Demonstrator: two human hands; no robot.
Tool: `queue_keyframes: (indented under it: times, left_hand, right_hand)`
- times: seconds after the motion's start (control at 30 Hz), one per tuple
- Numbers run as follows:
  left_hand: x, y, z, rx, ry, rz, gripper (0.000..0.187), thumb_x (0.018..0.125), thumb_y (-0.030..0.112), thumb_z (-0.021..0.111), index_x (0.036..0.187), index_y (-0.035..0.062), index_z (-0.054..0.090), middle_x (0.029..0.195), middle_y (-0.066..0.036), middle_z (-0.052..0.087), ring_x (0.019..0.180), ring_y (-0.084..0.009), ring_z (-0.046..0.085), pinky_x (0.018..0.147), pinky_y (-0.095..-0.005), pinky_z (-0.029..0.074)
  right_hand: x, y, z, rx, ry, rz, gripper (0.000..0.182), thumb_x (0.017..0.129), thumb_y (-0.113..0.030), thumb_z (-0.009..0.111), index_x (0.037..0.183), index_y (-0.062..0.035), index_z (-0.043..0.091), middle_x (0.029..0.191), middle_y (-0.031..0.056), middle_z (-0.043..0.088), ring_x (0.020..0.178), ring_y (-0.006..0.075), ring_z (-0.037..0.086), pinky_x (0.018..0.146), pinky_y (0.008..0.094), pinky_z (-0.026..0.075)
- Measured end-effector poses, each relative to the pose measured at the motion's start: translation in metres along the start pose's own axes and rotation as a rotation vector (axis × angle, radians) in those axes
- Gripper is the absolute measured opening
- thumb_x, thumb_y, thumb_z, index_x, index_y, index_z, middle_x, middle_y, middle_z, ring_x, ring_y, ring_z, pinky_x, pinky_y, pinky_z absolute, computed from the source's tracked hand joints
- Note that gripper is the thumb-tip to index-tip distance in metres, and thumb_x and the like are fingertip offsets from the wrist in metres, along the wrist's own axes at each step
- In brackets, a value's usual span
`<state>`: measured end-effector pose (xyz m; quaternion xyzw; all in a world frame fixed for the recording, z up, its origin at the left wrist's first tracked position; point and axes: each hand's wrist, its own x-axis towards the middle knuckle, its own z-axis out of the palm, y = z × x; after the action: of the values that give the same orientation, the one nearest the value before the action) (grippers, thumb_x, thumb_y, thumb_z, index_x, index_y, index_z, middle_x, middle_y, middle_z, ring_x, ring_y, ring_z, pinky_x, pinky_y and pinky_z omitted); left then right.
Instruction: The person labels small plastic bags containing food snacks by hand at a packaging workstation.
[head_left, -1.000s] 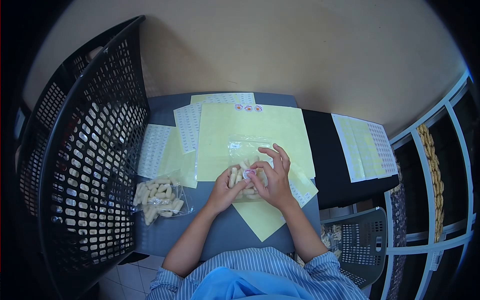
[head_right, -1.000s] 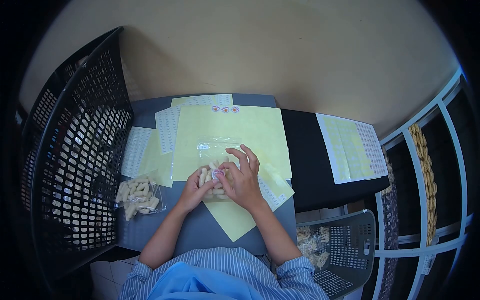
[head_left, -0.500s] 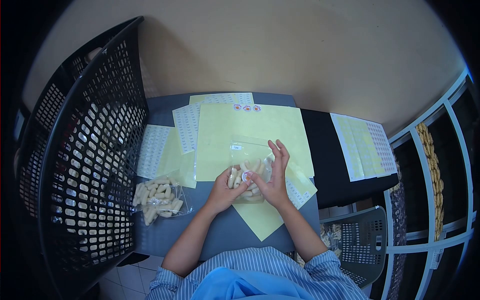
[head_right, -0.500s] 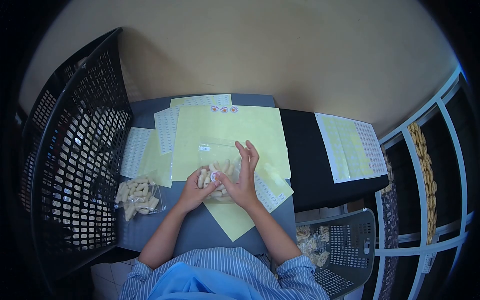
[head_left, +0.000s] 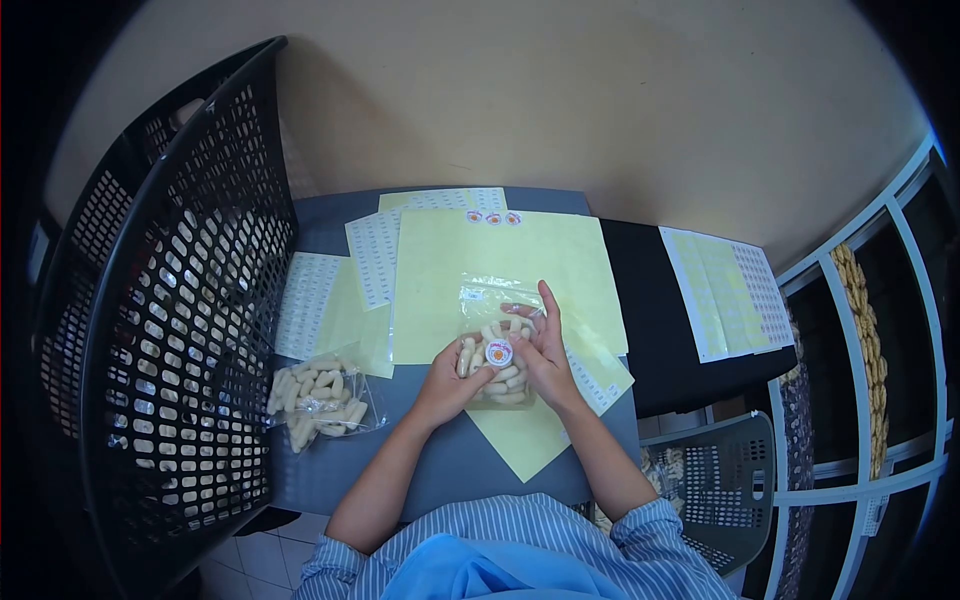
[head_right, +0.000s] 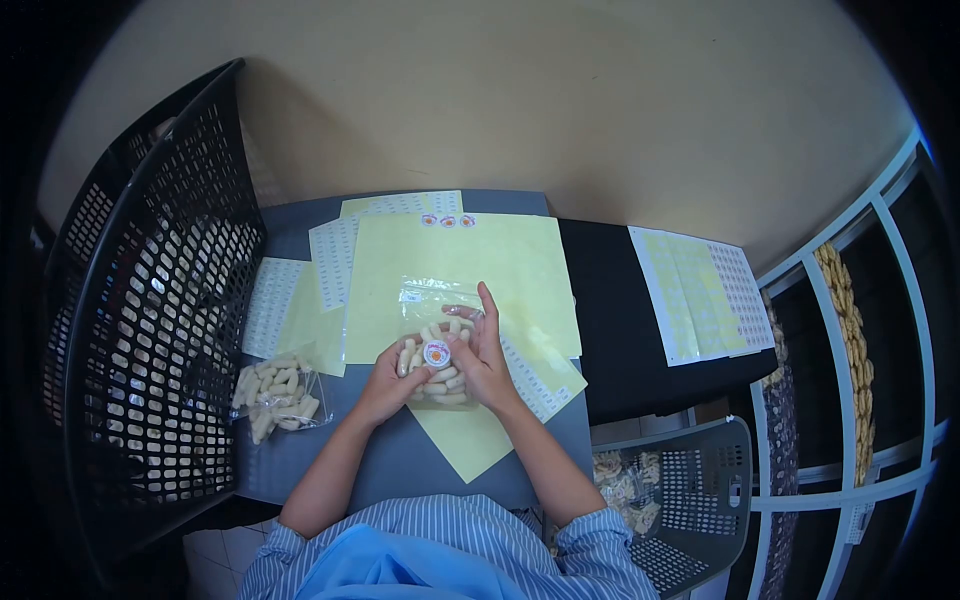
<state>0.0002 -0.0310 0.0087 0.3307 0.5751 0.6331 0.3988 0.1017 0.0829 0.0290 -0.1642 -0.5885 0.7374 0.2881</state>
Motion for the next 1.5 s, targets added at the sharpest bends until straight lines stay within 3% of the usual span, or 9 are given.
queue_keyframes:
  times: [0.5,0.7,0.83,1.0,1.07,1.23,1.33,1.4,1.5]
  left_hand:
    - [0.000,0.001,0.002,-0.138,0.036,-0.024,0.033,0.087,0.020,0.051,0.110,-0.0031,0.047,0.095,-0.007,0.057,0.085,-0.0088,0.053,0.074,-0.0217,0.044]
    - [-0.021,0.040,-0.004,-0.144,-0.311,0.019,0.052,0.083,0.009,0.049,0.129,-0.0010,0.027,0.124,-0.013,0.041,0.114,-0.0187,0.041,0.094,-0.0300,0.033]
    - [-0.055,0.089,-0.032,0.495,-0.101,0.260,0.061,0.076,0.011,0.057,0.129,-0.0002,0.028,0.128,-0.016,0.037,0.120,-0.0239,0.035,0.099,-0.0333,0.028]
    - [-0.082,0.096,-0.104,1.107,0.228,0.083,0.084,0.060,0.028,0.073,0.127,0.0003,0.032,0.129,-0.019,0.036,0.124,-0.0323,0.028,0.102,-0.0402,0.023]
    - [-0.088,0.087,-0.118,1.110,0.233,0.006,0.085,0.058,0.029,0.074,0.126,0.0003,0.033,0.129,-0.019,0.036,0.124,-0.0321,0.027,0.102,-0.0416,0.021]
    - [-0.085,0.065,-0.121,1.263,0.289,-0.108,0.079,0.060,0.029,0.073,0.124,0.0008,0.037,0.124,-0.017,0.042,0.120,-0.0311,0.032,0.102,-0.0426,0.019]
    - [-0.078,0.065,-0.124,1.211,0.267,-0.085,0.065,0.069,0.023,0.066,0.123,0.0019,0.038,0.120,-0.016,0.045,0.114,-0.0297,0.039,0.099,-0.0421,0.023]
    - [-0.077,0.065,-0.123,1.226,0.290,-0.018,0.050,0.076,0.016,0.058,0.121,0.0020,0.042,0.116,-0.014,0.048,0.109,-0.0287,0.043,0.096,-0.0402,0.028]
    - [-0.076,0.067,-0.127,1.053,0.389,0.103,0.038,0.082,0.011,0.050,0.117,-0.0016,0.044,0.112,-0.018,0.050,0.104,-0.0316,0.047,0.091,-0.0364,0.035]
  right_hand:
    - [-0.001,-0.009,0.000,0.013,-0.207,-0.106,0.096,0.070,0.012,0.053,0.136,-0.0183,-0.008,0.122,0.0169,0.030,0.110,0.0244,0.041,0.092,0.0339,0.037]
    - [-0.014,-0.054,0.002,-0.105,-0.147,-0.173,0.092,0.069,0.010,0.058,0.137,-0.0138,0.001,0.118,0.0163,0.039,0.103,0.0231,0.048,0.086,0.0331,0.043]
    - [-0.049,-0.089,-0.044,-0.325,0.200,-0.422,0.086,0.069,0.011,0.056,0.136,-0.0096,0.006,0.117,0.0154,0.041,0.105,0.0215,0.046,0.086,0.0322,0.044]
    - [-0.170,-0.033,-0.228,-0.695,1.245,-0.464,0.083,0.067,0.004,0.065,0.134,-0.0087,0.019,0.130,0.0163,0.027,0.117,0.0325,0.030,0.089,0.0379,0.040]
    - [-0.215,-0.025,-0.229,-0.510,1.516,-0.276,0.082,0.067,0.008,0.063,0.134,-0.0124,0.019,0.130,0.0193,0.025,0.112,0.0333,0.037,0.085,0.0381,0.044]
    - [-0.257,-0.004,-0.232,-0.382,1.569,-0.359,0.084,0.064,0.012,0.059,0.134,-0.0093,0.017,0.128,0.0261,0.026,0.109,0.0333,0.042,0.084,0.0374,0.043]
    - [-0.271,0.008,-0.236,-0.575,1.411,-0.174,0.083,0.061,0.008,0.060,0.133,-0.0075,0.020,0.133,0.0246,0.023,0.117,0.0347,0.035,0.093,0.0377,0.034]
    - [-0.307,0.037,-0.268,-1.090,1.265,0.328,0.084,0.058,0.000,0.064,0.131,-0.0061,0.023,0.133,0.0243,0.026,0.119,0.0374,0.032,0.095,0.0379,0.031]
    - [-0.303,0.049,-0.234,-1.216,1.247,0.479,0.086,0.055,-0.002,0.064,0.131,-0.0048,0.023,0.129,0.0286,0.027,0.119,0.0410,0.030,0.098,0.0383,0.028]
